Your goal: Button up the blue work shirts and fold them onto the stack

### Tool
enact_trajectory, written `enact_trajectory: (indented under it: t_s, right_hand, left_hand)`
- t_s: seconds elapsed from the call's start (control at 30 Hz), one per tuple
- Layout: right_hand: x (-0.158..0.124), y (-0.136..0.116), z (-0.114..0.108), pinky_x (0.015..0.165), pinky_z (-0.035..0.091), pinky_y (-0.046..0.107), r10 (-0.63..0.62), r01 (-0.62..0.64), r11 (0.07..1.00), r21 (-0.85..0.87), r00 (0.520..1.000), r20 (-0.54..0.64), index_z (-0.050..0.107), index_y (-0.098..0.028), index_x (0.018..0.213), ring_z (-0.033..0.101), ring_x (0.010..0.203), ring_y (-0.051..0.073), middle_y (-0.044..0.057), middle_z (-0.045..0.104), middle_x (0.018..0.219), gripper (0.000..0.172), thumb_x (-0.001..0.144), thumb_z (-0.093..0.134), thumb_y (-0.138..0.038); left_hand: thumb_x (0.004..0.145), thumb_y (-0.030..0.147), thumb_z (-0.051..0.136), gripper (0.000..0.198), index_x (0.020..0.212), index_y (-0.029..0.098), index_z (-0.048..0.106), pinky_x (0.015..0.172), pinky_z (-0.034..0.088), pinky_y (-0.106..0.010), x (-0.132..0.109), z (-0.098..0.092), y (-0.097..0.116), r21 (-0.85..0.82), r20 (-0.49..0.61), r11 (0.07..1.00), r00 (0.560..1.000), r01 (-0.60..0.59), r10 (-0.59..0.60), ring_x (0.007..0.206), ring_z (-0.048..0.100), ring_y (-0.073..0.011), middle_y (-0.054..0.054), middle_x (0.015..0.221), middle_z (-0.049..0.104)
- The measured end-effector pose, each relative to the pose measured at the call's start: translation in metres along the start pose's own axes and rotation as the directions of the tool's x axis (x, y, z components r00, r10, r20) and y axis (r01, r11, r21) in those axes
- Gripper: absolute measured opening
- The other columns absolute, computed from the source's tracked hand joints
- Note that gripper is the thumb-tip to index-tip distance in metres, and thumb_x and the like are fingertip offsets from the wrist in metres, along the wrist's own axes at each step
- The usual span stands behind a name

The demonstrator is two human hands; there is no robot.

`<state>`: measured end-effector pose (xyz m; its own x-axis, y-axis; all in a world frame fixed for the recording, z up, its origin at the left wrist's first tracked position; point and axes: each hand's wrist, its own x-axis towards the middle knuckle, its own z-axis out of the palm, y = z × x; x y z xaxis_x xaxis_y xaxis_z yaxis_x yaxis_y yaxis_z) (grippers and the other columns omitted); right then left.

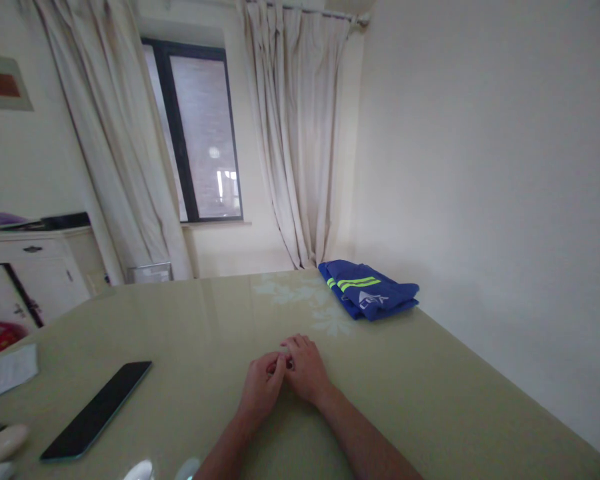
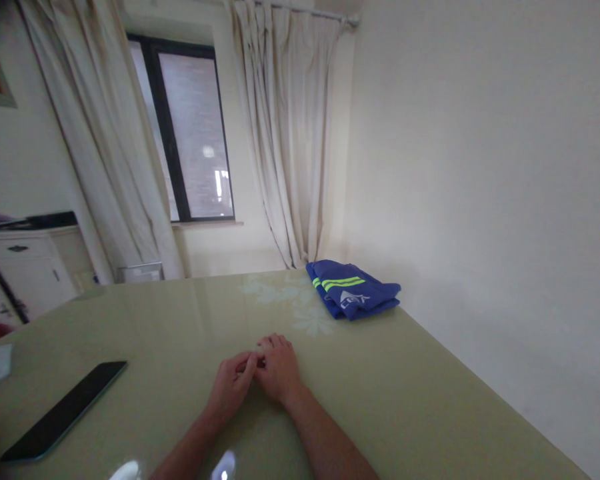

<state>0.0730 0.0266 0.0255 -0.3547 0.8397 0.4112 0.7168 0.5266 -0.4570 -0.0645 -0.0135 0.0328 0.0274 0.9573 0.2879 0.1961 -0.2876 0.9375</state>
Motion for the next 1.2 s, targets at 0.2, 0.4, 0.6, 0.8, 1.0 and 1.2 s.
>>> enact_trajectory:
  t_s: [0.2,0.4,0.6,0.8,1.0,1.2]
  right_hand:
    - [0.007,0.016,-0.001,0.114,0.029,0.044,0.003,-0.014,0.990,-0.139,0.997,-0.083,0.060,-0.020,0.134,0.047,0.132,0.030,0.015,0.057,0.142,0.049,0.087,0.063,-0.032]
    - [0.030,0.066,-0.053,0.117,0.019,0.051,0.225,-0.336,0.845,-0.416,0.929,-0.295,0.061,-0.021,0.134,0.032,0.146,0.033,0.017,0.041,0.158,0.044,0.092,0.057,-0.032]
    - [0.048,0.141,-0.109,0.116,0.013,0.056,0.371,-0.409,0.720,-0.560,0.909,-0.188,0.067,-0.026,0.131,0.018,0.152,0.036,0.017,0.034,0.162,0.050,0.097,0.049,-0.058]
    - [0.054,0.168,-0.124,0.115,0.014,0.057,0.498,-0.412,0.672,-0.615,0.866,-0.036,0.061,-0.033,0.139,0.025,0.150,0.035,0.016,0.040,0.159,0.060,0.095,0.045,-0.069]
    - [0.057,0.160,-0.114,0.115,0.014,0.058,0.548,-0.408,0.639,-0.653,0.837,0.014,0.064,-0.026,0.137,0.021,0.151,0.037,0.018,0.033,0.162,0.062,0.094,0.048,-0.066]
    - [0.057,0.148,-0.106,0.114,0.018,0.058,0.540,-0.435,0.640,-0.633,0.841,-0.031,0.060,-0.010,0.139,0.030,0.147,0.039,0.025,0.040,0.156,0.070,0.091,0.055,-0.061]
  left_hand:
    - [0.081,0.039,0.074,0.014,0.075,0.026,0.077,0.095,0.038,-0.035,-0.001,-0.004,-0.001,-0.083,-0.105,0.996,0.994,-0.017,0.009,0.091,0.057,-0.0297,-0.009,0.082,0.069]
    - [0.083,0.038,0.072,0.030,0.058,0.027,0.061,0.085,0.034,-0.032,0.001,-0.003,-0.004,0.072,-0.136,0.994,0.986,-0.082,0.091,0.080,0.048,-0.0260,-0.004,0.068,0.051]
    - [0.084,0.033,0.067,0.033,0.055,0.024,0.054,0.069,0.031,-0.031,0.003,0.006,-0.016,0.310,-0.070,0.947,0.992,-0.080,0.107,0.059,0.040,-0.0181,0.000,0.061,0.046]
    - [0.086,0.036,0.063,0.041,0.050,0.023,0.047,0.062,0.026,-0.031,0.003,0.005,-0.014,0.372,-0.054,0.926,0.995,-0.059,0.085,0.052,0.034,-0.0150,0.002,0.054,0.039]
    - [0.090,0.033,0.053,0.040,0.052,0.021,0.050,0.061,0.025,-0.030,0.003,0.006,-0.014,0.536,-0.001,0.843,0.999,-0.040,0.048,0.053,0.037,-0.0139,0.002,0.054,0.043]
    - [0.092,0.030,0.047,0.038,0.057,0.020,0.056,0.062,0.027,-0.029,0.005,0.008,-0.017,0.641,0.061,0.766,0.998,-0.050,0.014,0.056,0.044,-0.0148,0.000,0.058,0.053]
